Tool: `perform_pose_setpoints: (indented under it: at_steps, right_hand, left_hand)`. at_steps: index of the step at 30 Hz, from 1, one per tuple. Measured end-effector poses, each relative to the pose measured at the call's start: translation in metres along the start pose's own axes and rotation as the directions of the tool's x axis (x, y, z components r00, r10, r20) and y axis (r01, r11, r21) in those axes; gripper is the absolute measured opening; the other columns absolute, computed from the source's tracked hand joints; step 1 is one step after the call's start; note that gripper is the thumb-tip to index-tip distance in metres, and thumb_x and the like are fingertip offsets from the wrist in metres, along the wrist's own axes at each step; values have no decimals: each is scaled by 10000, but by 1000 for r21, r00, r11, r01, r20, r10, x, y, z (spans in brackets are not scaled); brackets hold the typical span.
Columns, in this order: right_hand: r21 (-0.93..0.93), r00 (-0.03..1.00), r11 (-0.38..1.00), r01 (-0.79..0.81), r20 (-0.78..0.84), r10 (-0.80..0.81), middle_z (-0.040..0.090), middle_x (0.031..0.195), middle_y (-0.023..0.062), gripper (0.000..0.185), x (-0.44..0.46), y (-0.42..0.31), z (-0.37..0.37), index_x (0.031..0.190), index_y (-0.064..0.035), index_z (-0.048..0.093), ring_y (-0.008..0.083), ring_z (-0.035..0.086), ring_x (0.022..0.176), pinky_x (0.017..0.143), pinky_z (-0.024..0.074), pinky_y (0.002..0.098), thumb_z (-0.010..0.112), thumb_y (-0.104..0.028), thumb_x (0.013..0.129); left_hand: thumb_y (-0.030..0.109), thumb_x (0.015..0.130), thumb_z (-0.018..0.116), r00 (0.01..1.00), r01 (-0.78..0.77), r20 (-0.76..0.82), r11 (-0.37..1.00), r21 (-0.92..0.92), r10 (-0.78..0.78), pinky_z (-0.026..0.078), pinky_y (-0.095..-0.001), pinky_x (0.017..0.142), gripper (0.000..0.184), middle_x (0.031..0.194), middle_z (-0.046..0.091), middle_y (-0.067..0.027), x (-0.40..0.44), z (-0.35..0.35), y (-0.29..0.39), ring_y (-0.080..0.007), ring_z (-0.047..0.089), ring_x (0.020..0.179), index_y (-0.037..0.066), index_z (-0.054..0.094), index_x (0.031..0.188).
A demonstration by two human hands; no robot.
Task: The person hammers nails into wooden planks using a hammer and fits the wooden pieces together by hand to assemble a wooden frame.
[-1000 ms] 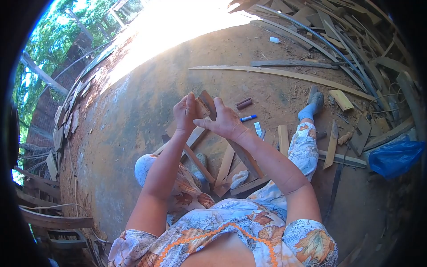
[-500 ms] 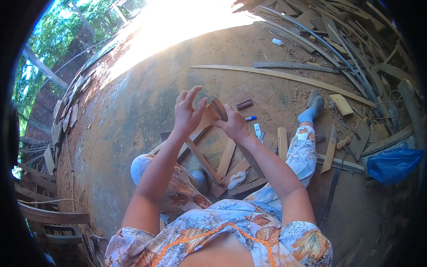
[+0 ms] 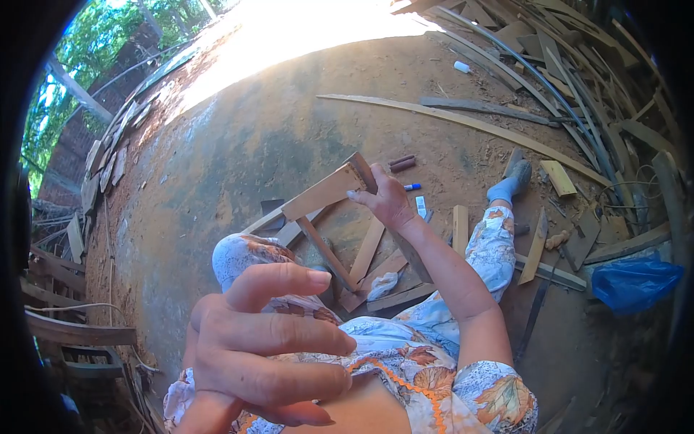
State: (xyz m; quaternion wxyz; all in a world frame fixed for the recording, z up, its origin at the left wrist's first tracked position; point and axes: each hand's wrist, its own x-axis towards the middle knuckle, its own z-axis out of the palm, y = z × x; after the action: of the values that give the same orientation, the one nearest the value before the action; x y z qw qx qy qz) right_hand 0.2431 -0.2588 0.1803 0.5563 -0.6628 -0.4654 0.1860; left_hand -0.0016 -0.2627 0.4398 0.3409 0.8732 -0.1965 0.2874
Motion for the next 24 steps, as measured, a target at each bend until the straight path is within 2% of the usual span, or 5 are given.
perform_pose_setpoints:
  at_steps: [3, 8, 15, 18, 24]
  right_hand:
    - [17, 1000, 1000, -11, 2, 11, 651, 850, 183, 488, -3, -5, 0, 1027, -7, 535, 307, 642, 824, 737, 475, 393, 728, -360, 751]
    - [31, 999, 999, -12, 39, 11, 644, 873, 187, 476, -6, -7, -1, 1022, -6, 532, 304, 635, 850, 756, 474, 388, 727, -349, 756]
    - [-31, 999, 999, 34, 34, -33, 616, 845, 166, 456, -10, -6, 0, 978, -10, 520, 273, 610, 800, 725, 468, 374, 738, -341, 752]
    - [-9, 998, 998, 59, 30, -58, 612, 803, 145, 451, -11, -7, 4, 975, -16, 522, 246, 599, 753, 701, 466, 367, 740, -341, 752]
    - [49, 996, 997, 58, 71, -61, 623, 794, 125, 449, -8, -10, 4, 998, -36, 533, 248, 596, 722, 695, 469, 371, 737, -359, 763]
  left_hand:
    - [338, 836, 707, 998, 52, -40, 998, 28, -51, 505, -438, 843, 224, 732, 685, -45, 3, 3, 3, -217, 665, 729, 122, 673, 785]
    - [231, 848, 665, 934, -357, -9, 933, 29, 358, 517, -430, 751, 153, 735, 642, -45, 1, 8, -4, -242, 640, 668, 119, 567, 881]
    - [108, 789, 621, 934, -165, 298, 978, -127, 196, 476, -414, 682, 260, 760, 547, -78, 7, 9, -14, -223, 576, 723, 127, 550, 1038]
    - [138, 753, 679, 908, 242, 338, 969, 55, -246, 473, -415, 717, 733, 804, 572, -84, 9, 15, -62, -257, 583, 777, 180, 403, 1431]
    - [217, 787, 707, 658, 571, 206, 659, 489, -724, 473, -408, 933, 806, 1129, 631, -182, -34, -28, -200, -271, 613, 1056, 198, 302, 1482]
